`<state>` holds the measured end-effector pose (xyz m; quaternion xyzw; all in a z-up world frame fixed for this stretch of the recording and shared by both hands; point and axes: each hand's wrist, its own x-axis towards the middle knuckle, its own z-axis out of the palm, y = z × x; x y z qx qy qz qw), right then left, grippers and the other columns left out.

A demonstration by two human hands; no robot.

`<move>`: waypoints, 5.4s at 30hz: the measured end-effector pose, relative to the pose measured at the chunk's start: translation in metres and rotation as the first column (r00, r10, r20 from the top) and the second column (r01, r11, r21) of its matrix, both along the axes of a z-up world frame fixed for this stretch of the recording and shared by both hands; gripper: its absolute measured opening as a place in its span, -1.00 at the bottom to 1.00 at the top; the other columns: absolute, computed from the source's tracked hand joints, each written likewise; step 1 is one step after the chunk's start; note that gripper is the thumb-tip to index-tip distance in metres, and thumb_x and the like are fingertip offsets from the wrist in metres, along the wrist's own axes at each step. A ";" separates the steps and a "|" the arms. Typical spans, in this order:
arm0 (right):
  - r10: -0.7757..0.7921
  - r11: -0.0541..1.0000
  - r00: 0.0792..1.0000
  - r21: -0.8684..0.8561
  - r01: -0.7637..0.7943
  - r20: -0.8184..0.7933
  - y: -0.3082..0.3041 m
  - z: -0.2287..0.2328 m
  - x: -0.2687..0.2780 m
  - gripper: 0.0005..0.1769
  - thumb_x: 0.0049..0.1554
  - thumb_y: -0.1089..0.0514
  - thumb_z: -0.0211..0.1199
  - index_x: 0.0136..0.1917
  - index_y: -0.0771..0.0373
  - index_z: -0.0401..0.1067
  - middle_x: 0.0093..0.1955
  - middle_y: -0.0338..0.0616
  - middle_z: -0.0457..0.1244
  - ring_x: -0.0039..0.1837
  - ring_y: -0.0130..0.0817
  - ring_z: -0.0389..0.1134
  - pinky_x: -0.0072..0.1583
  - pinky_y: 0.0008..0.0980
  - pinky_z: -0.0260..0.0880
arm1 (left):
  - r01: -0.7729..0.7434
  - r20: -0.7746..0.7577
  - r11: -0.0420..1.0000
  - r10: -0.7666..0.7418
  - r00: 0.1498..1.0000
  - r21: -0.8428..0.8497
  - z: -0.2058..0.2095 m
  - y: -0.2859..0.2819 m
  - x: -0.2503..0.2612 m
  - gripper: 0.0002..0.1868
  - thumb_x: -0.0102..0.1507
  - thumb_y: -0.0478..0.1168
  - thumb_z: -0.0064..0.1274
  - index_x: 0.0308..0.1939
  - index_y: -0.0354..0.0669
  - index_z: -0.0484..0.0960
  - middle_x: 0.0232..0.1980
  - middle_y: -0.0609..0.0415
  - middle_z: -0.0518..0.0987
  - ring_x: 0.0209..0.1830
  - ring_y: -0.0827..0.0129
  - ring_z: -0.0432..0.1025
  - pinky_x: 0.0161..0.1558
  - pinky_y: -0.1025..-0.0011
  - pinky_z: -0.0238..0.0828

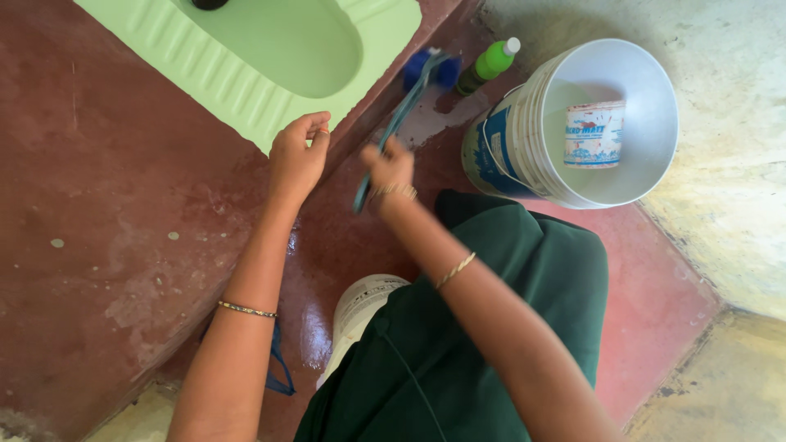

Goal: The person scrubs the floor around a squat toilet using a long-handled brush. They repeatedly scrub the reddish-brown floor surface adjacent to the light green toilet pan, moving the brush back and forth. A white bucket and a green bottle are visible nearby.

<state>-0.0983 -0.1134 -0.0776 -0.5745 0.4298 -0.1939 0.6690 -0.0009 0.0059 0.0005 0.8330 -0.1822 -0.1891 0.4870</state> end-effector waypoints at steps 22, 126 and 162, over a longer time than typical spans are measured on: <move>0.014 0.970 0.999 0.243 -0.023 0.036 -0.036 -0.004 0.003 -0.84 0.10 0.30 0.27 -0.04 0.44 0.43 -0.33 -0.22 0.22 -0.37 -0.40 0.22 -0.37 -0.34 0.28 | 0.027 0.085 1.000 -0.027 0.996 0.004 -0.008 -0.007 0.003 -0.73 0.36 -0.25 -0.01 0.10 -0.22 0.66 0.04 -0.05 0.70 0.06 0.22 0.59 0.06 0.29 0.47; 0.462 0.776 0.867 0.388 -0.497 0.187 0.044 0.024 -0.048 -0.70 0.27 0.07 0.12 0.18 0.29 0.38 -0.10 -0.14 0.37 -0.13 -0.32 0.44 -0.09 -0.29 0.51 | 0.228 -0.562 0.973 -0.164 0.810 0.045 -0.108 -0.013 -0.010 -0.75 0.25 -0.18 0.12 -0.26 -0.39 0.60 -0.33 -0.02 0.55 -0.36 0.33 0.38 -0.33 0.22 0.34; -0.116 0.909 0.992 0.406 0.091 0.038 -0.102 -0.008 -0.058 -0.39 0.16 -0.02 0.15 0.40 0.32 0.35 0.14 0.02 0.35 0.11 -0.17 0.35 0.14 -0.15 0.48 | 0.044 0.363 0.633 -0.498 0.787 0.773 -0.095 -0.067 0.006 -0.84 0.22 -0.25 0.02 -0.16 -0.10 0.67 -0.27 -0.07 0.71 -0.28 0.16 0.65 -0.32 0.28 0.60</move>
